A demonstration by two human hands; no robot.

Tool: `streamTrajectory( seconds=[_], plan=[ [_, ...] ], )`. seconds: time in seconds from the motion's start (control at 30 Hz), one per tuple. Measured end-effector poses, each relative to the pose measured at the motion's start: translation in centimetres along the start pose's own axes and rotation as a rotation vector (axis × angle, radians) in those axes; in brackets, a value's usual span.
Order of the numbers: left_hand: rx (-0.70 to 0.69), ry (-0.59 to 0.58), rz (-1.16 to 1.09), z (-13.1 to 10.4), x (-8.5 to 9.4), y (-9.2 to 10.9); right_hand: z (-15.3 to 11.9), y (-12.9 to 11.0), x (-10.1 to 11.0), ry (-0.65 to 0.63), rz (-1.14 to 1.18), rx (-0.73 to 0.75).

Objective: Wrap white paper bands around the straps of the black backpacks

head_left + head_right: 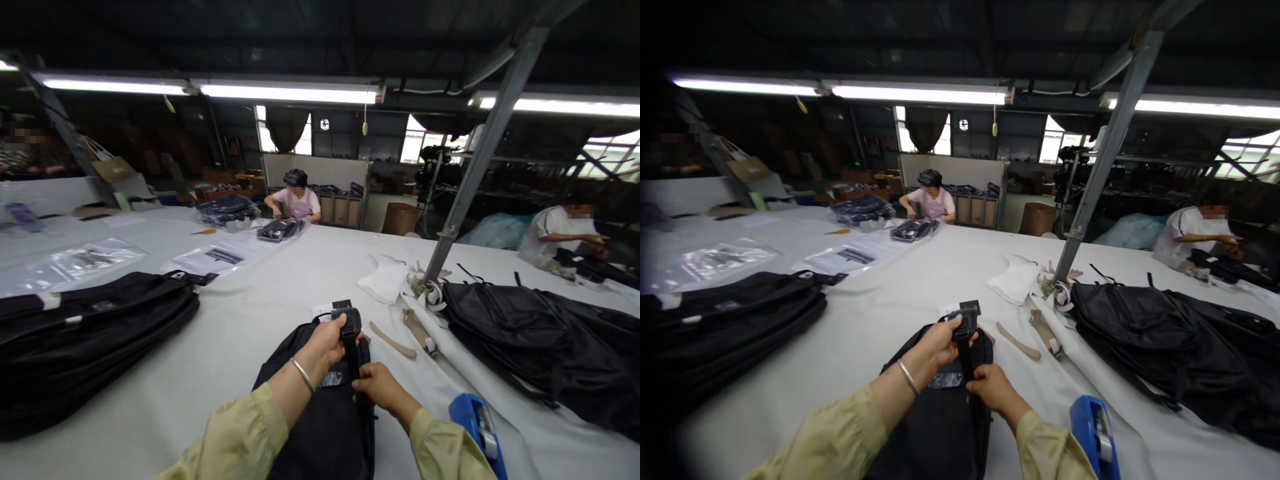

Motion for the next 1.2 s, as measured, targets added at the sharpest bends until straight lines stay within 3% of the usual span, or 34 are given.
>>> streamTrajectory(
  seconds=[0.1,0.2,0.33,0.5,0.57,0.67,0.77,0.87,0.97,1.03,1.2],
  plan=[
    [-0.011,-0.027,0.064,-1.2,1.7,-1.4,1.5,1.4,-0.1,0.179,-0.470,0.130],
    [-0.087,-0.025,0.101,-2.4,4.6,-3.7,2.1,3.1,-0.7,0.272,-0.711,0.129],
    [0.050,0.037,0.129,-4.3,9.2,-8.1,1.4,4.1,-1.9,0.335,-0.814,0.159],
    [0.213,0.234,0.171,-6.8,12.9,-12.6,0.2,3.9,-2.5,0.542,-0.779,0.380],
    [0.254,0.254,0.193,-7.4,13.5,-13.1,0.2,3.9,-3.1,0.499,-0.814,0.577],
    [0.380,0.196,0.137,-7.1,13.7,-12.6,0.6,4.1,-4.3,0.314,-0.862,0.812],
    [0.487,0.112,-0.039,-5.4,13.3,-11.8,0.9,4.1,-5.0,0.267,-0.895,0.841],
    [0.405,0.110,-0.083,-3.2,12.9,-11.2,1.1,4.0,-4.8,0.279,-0.897,0.870],
    [0.323,0.144,0.023,-1.9,13.6,-11.3,2.1,4.7,-2.9,0.227,-0.881,0.932],
    [0.332,0.160,0.057,-1.7,14.7,-11.7,4.3,6.2,-0.5,0.174,-0.880,0.805],
    [0.358,0.160,0.052,-1.3,18.3,-12.5,11.8,11.4,7.0,0.338,-0.871,0.005]
  ],
)
Point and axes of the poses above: each hand's wrist, its own z-axis towards the middle knuckle, its own x-axis out of the back of the hand, y = z × x, the point moved 3 cm from there along z, towards the middle knuckle, and after that the axes turned 15 degrees about -z, right-handed, at the moved point
